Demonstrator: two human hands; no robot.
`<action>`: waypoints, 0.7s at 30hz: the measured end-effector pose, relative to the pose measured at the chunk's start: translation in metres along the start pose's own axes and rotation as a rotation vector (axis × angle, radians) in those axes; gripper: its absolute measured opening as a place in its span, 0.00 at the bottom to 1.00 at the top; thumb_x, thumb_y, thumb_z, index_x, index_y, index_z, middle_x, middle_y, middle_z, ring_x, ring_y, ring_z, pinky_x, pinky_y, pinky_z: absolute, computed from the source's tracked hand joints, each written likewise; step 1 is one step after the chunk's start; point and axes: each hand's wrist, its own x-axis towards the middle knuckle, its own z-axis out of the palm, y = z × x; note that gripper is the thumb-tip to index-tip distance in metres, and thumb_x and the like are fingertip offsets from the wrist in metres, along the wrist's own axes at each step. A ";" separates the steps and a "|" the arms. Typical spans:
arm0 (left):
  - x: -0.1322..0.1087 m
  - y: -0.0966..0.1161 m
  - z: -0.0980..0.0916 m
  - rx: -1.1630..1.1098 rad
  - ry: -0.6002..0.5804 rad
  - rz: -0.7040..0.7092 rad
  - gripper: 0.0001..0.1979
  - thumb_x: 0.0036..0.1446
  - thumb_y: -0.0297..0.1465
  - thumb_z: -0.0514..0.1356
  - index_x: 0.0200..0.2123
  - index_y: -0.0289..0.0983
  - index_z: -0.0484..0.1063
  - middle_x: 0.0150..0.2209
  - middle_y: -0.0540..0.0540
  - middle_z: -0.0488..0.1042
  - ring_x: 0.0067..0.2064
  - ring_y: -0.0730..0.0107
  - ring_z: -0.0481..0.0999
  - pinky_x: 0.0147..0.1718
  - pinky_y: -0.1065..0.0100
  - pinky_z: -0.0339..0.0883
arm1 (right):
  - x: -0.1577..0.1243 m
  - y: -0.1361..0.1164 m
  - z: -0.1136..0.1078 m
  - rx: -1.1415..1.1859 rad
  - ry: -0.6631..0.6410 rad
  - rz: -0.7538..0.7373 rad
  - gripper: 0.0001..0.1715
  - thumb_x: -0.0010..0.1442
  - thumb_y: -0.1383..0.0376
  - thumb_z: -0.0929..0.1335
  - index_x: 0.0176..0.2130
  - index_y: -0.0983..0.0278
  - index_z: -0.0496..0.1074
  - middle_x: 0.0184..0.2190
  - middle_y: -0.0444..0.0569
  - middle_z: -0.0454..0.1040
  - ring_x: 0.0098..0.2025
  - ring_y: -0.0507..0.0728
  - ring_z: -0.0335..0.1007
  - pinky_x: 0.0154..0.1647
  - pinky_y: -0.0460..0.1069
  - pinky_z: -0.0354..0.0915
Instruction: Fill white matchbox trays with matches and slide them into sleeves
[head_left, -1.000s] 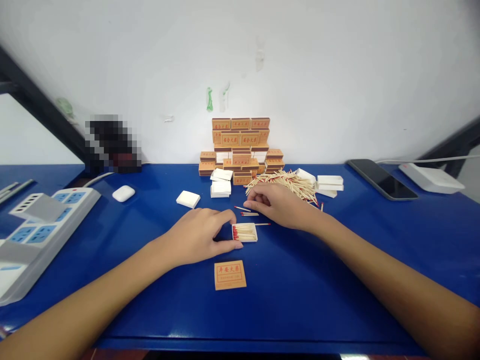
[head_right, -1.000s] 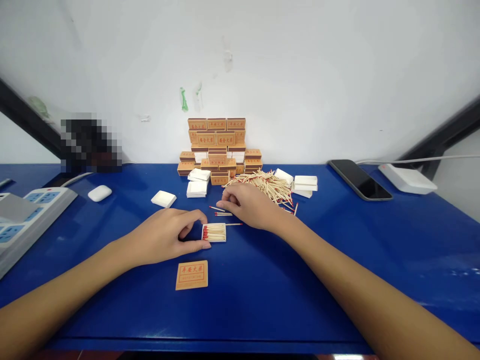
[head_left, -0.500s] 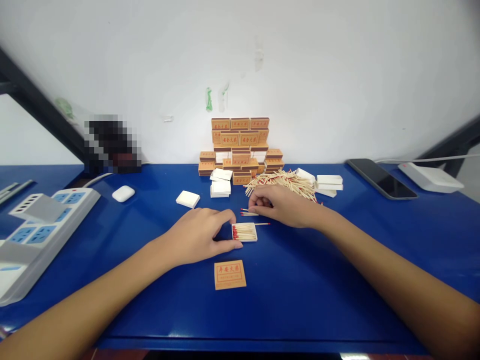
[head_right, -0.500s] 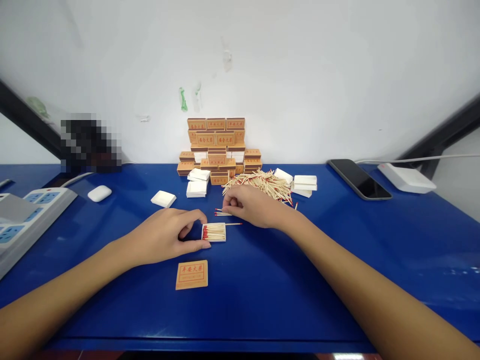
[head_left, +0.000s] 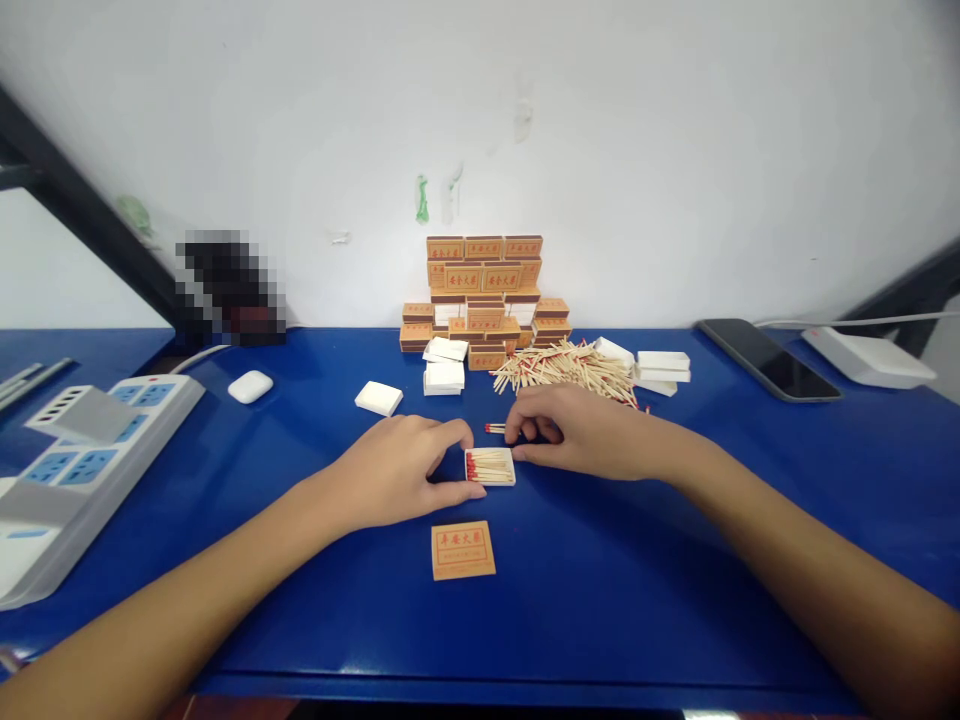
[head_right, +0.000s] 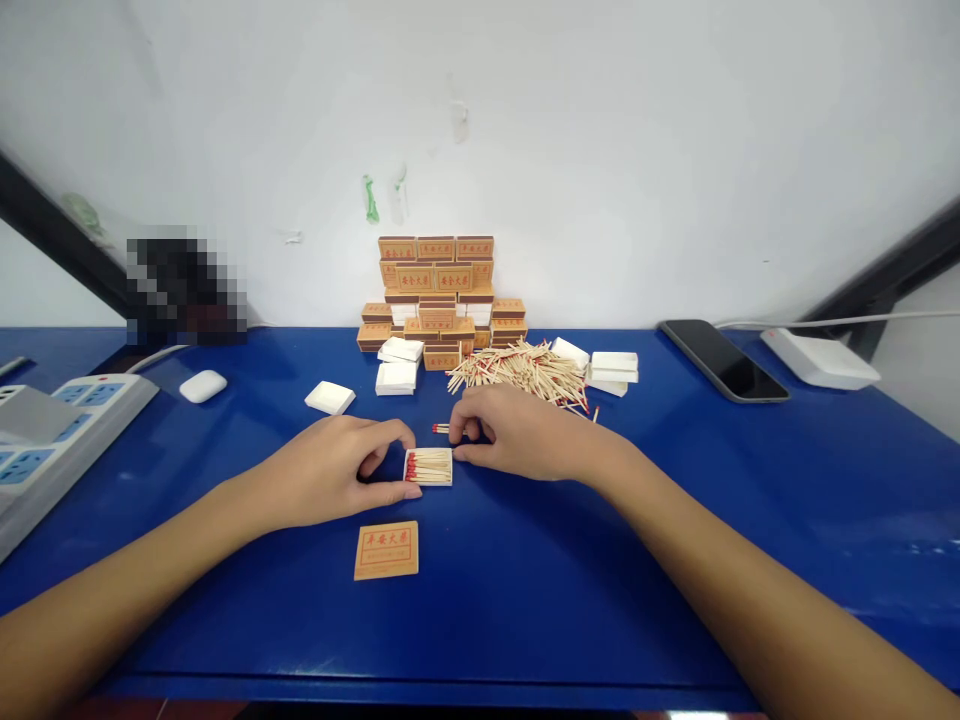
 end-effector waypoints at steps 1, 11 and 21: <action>0.000 0.000 -0.001 -0.002 -0.002 -0.001 0.20 0.65 0.50 0.65 0.48 0.41 0.74 0.25 0.55 0.69 0.26 0.69 0.69 0.26 0.67 0.50 | 0.000 -0.001 0.002 -0.005 -0.004 0.001 0.05 0.62 0.67 0.71 0.40 0.61 0.78 0.33 0.45 0.76 0.32 0.53 0.67 0.32 0.49 0.60; -0.001 0.001 -0.004 -0.006 -0.008 0.001 0.19 0.65 0.49 0.66 0.46 0.40 0.74 0.25 0.54 0.70 0.26 0.69 0.68 0.26 0.67 0.50 | 0.000 -0.004 0.003 -0.094 0.049 -0.013 0.08 0.69 0.63 0.66 0.36 0.61 0.71 0.34 0.47 0.75 0.33 0.54 0.66 0.34 0.50 0.58; 0.000 0.001 -0.004 -0.012 0.002 0.012 0.20 0.65 0.49 0.65 0.47 0.40 0.74 0.25 0.55 0.70 0.25 0.70 0.69 0.26 0.67 0.52 | 0.004 -0.002 -0.002 -0.052 0.273 -0.019 0.13 0.69 0.63 0.65 0.47 0.60 0.79 0.40 0.51 0.82 0.35 0.57 0.73 0.38 0.53 0.64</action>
